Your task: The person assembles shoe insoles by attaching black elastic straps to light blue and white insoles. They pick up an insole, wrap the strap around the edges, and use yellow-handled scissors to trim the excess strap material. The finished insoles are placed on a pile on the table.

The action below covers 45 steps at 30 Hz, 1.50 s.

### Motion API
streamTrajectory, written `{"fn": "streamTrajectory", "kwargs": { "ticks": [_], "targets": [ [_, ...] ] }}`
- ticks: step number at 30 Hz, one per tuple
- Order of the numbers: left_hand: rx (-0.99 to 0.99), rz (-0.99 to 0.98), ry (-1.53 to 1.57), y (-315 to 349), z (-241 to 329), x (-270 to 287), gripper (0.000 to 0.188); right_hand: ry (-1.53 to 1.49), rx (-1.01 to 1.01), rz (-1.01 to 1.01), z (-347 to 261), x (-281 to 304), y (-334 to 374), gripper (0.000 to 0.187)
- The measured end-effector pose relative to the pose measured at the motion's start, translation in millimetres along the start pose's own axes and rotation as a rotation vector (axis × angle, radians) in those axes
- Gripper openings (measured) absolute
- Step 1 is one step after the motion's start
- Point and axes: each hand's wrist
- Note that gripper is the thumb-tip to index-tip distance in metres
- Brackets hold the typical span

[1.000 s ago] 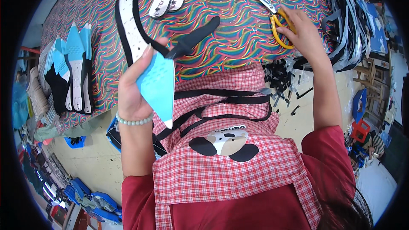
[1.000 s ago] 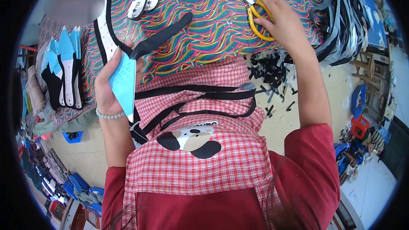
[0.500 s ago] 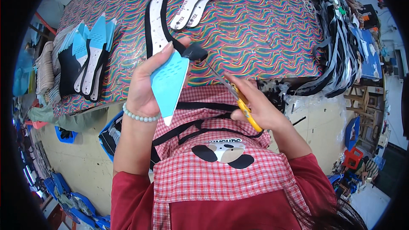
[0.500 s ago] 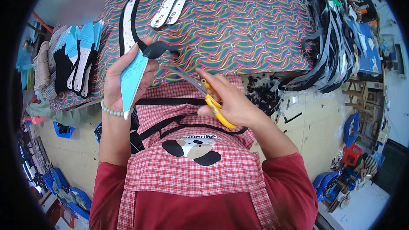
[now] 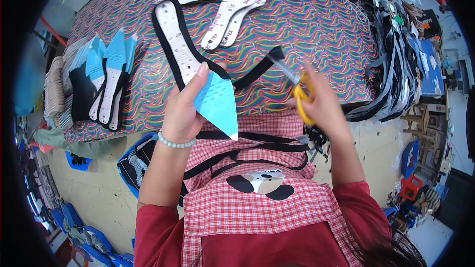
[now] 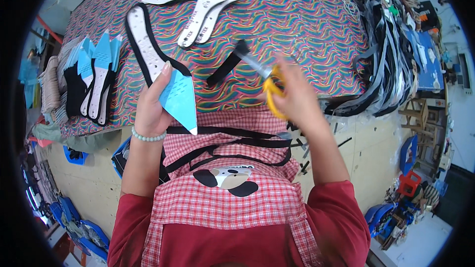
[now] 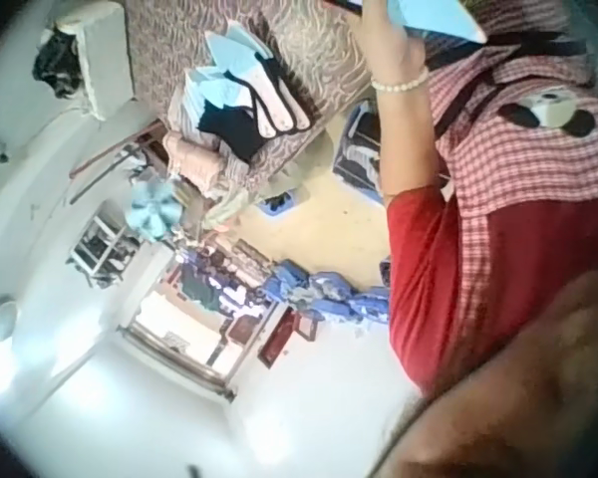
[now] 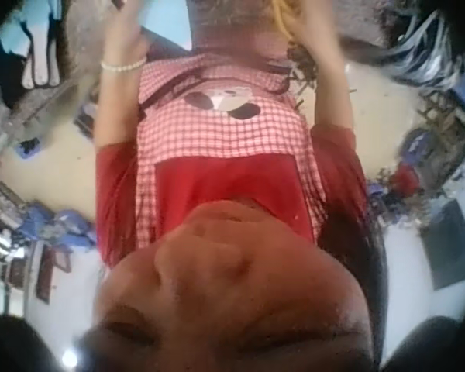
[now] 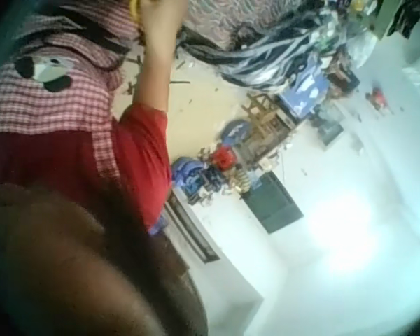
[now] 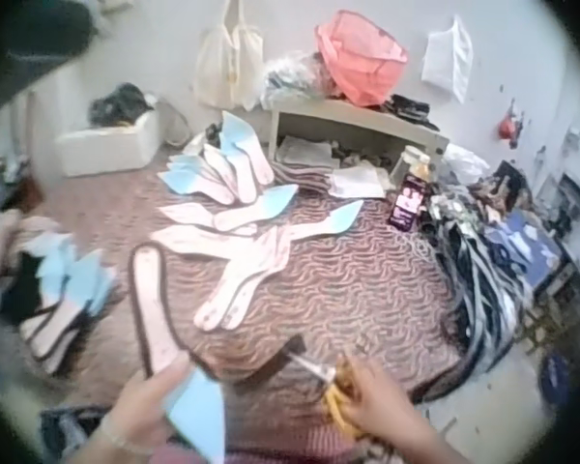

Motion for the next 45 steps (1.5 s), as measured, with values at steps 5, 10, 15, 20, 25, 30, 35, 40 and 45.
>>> {"fn": "streamTrajectory", "kwargs": {
  "ticks": [5, 10, 15, 20, 25, 30, 35, 40, 45],
  "targets": [
    [-0.173, -0.054, -0.252, -5.5, -24.1, -11.1, 0.03, -0.222, 0.169, 0.218, 6.9, 18.2, -24.5, 0.026],
    [-0.453, -0.218, -0.484, -7.4, -38.0, -16.9, 0.054, -0.397, 0.356, 0.091, -61.9, -26.5, -21.5, 0.021],
    [-0.478, -0.447, 0.077, -5.4, 20.5, -9.8, 0.068, -0.334, 0.464, -0.011, -54.9, -43.3, -4.4, 0.022],
    [-0.536, -0.315, -0.192, 13.0, 19.0, -17.2, 0.038, -0.658, 0.186, -0.217, -60.5, -58.1, 23.1, 0.027],
    [-0.896, -0.386, -1.845, 48.4, 36.2, -2.0, 0.074, -0.524, 0.217, -0.489, -30.4, -22.7, 19.5, 0.031],
    [-0.609, -0.711, -1.866, 73.9, 39.6, 10.9, 0.065, -0.673, 0.365, -0.387, -48.8, -3.2, 16.6, 0.027],
    [-0.871, 0.442, -2.181, 37.6, 141.1, 135.5, 0.046, 0.3, 0.256, 0.422, 46.1, 7.9, -28.3, 0.045],
    [-0.524, 0.697, -2.275, 39.0, 174.1, 262.4, 0.06, 0.54, 0.166, 0.453, 121.0, -29.4, -34.8, 0.05],
    [-0.989, 0.244, -1.742, 19.4, 94.1, 119.3, 0.025, 0.246, 0.44, 0.279, 8.7, -60.7, -58.8, 0.031]
  ]
}}
Point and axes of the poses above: each hand's wrist, its own y-axis away from the middle knuckle, its own x-axis out of the back of the hand, z = x × y, and after that the axes turned 9 degrees about y, right-handed
